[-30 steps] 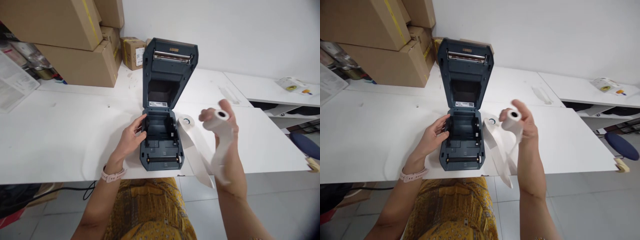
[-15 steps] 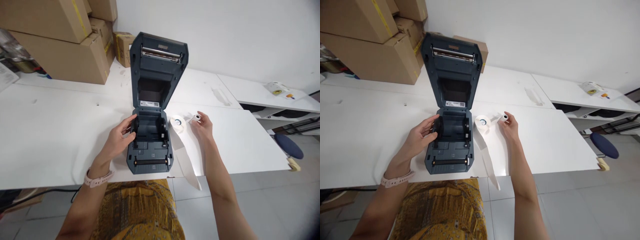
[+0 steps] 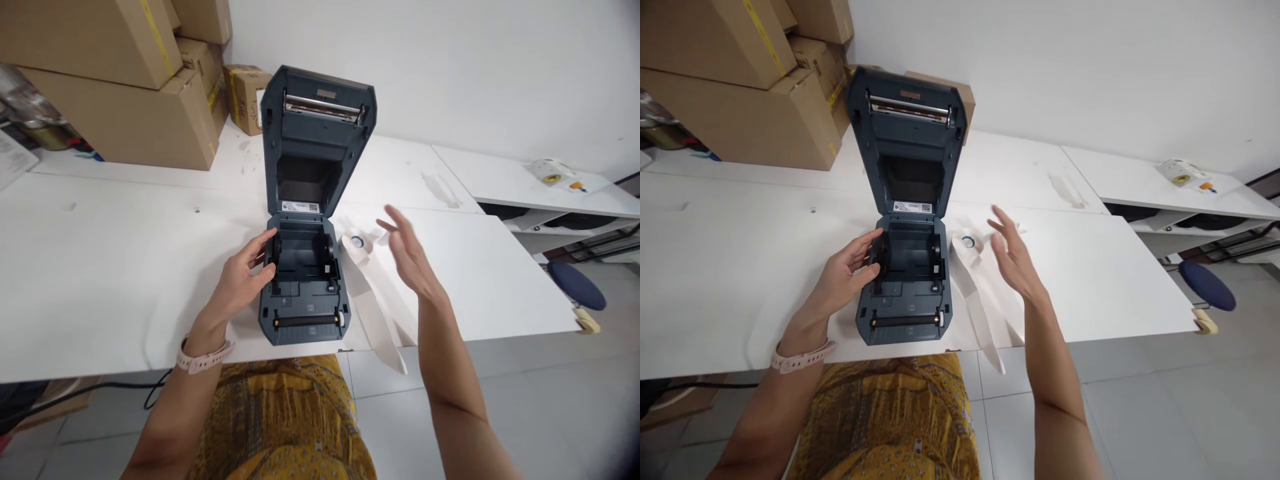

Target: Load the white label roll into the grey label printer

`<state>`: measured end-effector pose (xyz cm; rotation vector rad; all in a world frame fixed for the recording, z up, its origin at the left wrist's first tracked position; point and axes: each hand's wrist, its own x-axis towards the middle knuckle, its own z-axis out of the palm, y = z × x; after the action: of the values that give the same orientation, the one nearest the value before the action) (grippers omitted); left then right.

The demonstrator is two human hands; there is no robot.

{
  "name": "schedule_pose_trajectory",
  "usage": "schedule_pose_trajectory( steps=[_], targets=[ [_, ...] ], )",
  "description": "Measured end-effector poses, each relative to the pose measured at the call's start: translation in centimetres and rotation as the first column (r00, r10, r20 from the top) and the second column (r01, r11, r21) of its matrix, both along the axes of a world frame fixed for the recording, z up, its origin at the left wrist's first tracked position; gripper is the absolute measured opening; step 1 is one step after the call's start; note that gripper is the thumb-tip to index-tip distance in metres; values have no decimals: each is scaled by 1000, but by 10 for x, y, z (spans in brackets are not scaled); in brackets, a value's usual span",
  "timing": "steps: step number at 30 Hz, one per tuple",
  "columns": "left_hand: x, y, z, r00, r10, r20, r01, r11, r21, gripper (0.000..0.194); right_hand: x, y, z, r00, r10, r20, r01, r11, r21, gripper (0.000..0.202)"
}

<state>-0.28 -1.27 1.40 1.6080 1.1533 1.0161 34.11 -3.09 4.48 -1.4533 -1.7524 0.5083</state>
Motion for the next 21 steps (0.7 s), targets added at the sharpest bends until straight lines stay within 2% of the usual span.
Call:
schedule_pose_trajectory(
  steps=[2,5,9,12,16,18,21],
  targets=[
    [0,1,-1,1000,3,3,-3,1000,-3,66,-9,12,14,967,146,210,-121,984,-130,64],
    [0,1,-2,1000,-12,1,12,1000,4,66,-10,30,26,850,300,434,-195,943,-269,72],
    [-2,0,-2,999,-27,-17,27,1000,7,65,-2,35,32,802,396,448,-248,902,-353,75],
    [-2,0,-2,1000,-26,-17,27,999,22,64,3,32,29,791,421,444,-268,891,-367,88],
    [-2,-1,-2,1000,-23,-19,24,999,24,63,3,34,16,783,353,513,-191,920,-342,112],
    [-1,-1,-2,1000,-16,-23,17,1000,25,63,0,38,9,788,333,517,-174,927,-331,115],
    [-1,0,-2,999,-15,-35,16,999,33,65,-5,42,-1,841,313,441,-198,937,-286,108]
  ],
)
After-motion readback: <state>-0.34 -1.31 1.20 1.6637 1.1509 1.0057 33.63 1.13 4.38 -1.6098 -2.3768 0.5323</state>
